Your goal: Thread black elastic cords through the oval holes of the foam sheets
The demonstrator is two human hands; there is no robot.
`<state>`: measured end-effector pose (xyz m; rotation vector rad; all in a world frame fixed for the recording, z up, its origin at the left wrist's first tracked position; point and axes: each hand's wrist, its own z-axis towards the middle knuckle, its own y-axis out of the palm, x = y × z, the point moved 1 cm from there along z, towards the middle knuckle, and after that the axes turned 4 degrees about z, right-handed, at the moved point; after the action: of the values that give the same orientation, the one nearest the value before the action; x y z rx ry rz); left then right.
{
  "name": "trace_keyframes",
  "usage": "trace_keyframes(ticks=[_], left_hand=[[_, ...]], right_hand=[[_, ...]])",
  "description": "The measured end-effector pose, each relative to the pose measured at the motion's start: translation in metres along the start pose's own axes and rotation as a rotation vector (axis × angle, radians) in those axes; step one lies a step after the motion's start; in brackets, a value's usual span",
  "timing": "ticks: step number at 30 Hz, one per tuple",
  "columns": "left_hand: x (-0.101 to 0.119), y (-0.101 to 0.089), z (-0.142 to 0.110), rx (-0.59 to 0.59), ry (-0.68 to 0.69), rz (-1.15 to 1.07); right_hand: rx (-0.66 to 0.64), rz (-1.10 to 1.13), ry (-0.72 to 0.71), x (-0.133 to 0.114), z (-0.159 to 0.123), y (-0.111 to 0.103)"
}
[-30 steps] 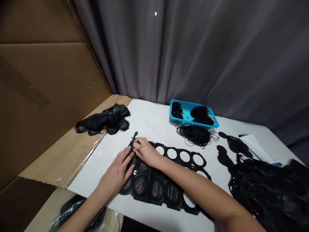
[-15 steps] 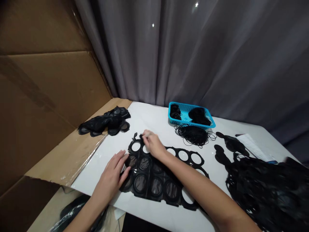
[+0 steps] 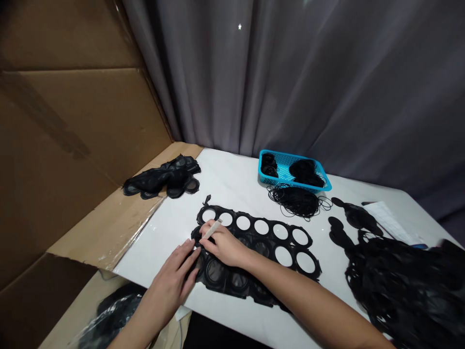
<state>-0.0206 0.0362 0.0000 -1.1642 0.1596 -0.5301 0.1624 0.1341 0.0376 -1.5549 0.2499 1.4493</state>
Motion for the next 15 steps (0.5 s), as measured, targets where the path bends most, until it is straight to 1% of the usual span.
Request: trace_keyframes(ticks=[9,15], left_hand=[[0.0008,-0.0002,0.0015,0.002,0.021,0.010],[-0.0001,0.0009,0.0017,-0.008,0.041,0.028]], right_hand=[[-0.034,0.032,0.022,-0.0017,0.0002,0.0001],[-0.029,-0.001,0.013,0.0004,0.0001,0.0006]])
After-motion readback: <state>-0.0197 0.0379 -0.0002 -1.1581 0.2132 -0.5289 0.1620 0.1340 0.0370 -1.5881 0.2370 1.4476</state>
